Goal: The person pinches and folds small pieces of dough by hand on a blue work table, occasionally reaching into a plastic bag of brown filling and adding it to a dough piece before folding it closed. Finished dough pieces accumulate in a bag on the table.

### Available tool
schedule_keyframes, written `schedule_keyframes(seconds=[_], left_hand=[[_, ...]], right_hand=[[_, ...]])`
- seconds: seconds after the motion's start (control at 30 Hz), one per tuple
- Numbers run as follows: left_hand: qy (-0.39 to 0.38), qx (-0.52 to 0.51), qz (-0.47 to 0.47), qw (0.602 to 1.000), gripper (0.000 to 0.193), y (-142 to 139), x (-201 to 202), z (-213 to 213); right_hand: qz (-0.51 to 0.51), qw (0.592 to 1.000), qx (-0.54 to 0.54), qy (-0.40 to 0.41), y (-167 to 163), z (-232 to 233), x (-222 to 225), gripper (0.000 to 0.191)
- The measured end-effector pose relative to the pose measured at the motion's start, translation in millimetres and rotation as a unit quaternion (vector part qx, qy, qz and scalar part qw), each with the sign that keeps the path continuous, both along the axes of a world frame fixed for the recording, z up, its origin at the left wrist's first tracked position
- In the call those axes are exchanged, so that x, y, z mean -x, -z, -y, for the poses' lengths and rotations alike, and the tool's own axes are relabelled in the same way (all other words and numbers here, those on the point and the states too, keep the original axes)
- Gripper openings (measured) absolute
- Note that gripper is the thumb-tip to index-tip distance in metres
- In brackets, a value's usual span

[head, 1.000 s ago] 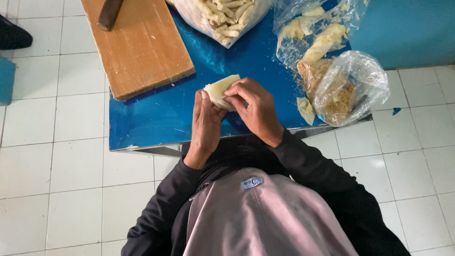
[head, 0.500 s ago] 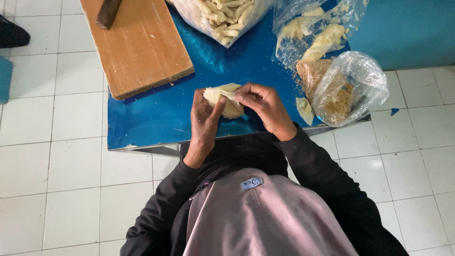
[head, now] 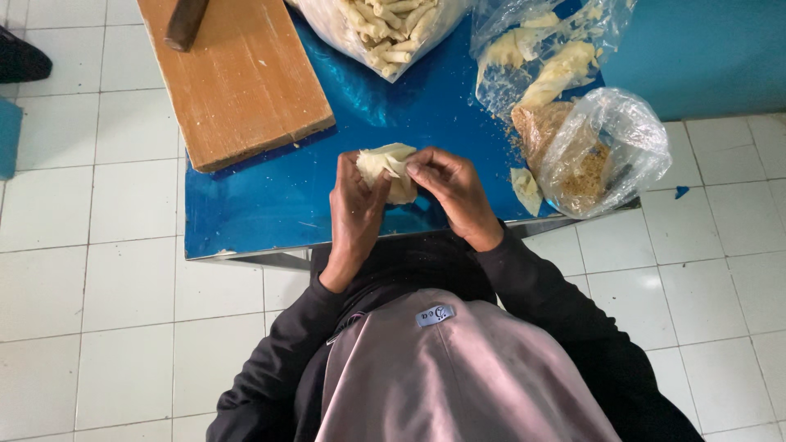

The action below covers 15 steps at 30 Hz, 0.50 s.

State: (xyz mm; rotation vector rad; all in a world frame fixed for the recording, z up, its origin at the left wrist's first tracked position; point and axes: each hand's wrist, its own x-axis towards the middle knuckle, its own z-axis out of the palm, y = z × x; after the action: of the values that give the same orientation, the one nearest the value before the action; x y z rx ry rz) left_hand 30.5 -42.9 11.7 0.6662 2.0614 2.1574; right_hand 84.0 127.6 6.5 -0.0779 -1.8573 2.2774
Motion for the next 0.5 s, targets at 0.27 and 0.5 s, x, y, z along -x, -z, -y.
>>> schedule_keyframes(seconds=[0.27,0.5], left_hand=[[0.043,-0.058,0.004,0.997,0.032,-1.2,1.8,-2.3],[0.085,-0.172,0.105,0.976,0.027,9.0,8.7,5.7]], right_hand=[[-0.013,0.997,-0.062,0.034,5.9,2.5,-4.0,0.016],[0.036,0.941,0.333,0.043,22.0,-15.2,-3.3,0.011]])
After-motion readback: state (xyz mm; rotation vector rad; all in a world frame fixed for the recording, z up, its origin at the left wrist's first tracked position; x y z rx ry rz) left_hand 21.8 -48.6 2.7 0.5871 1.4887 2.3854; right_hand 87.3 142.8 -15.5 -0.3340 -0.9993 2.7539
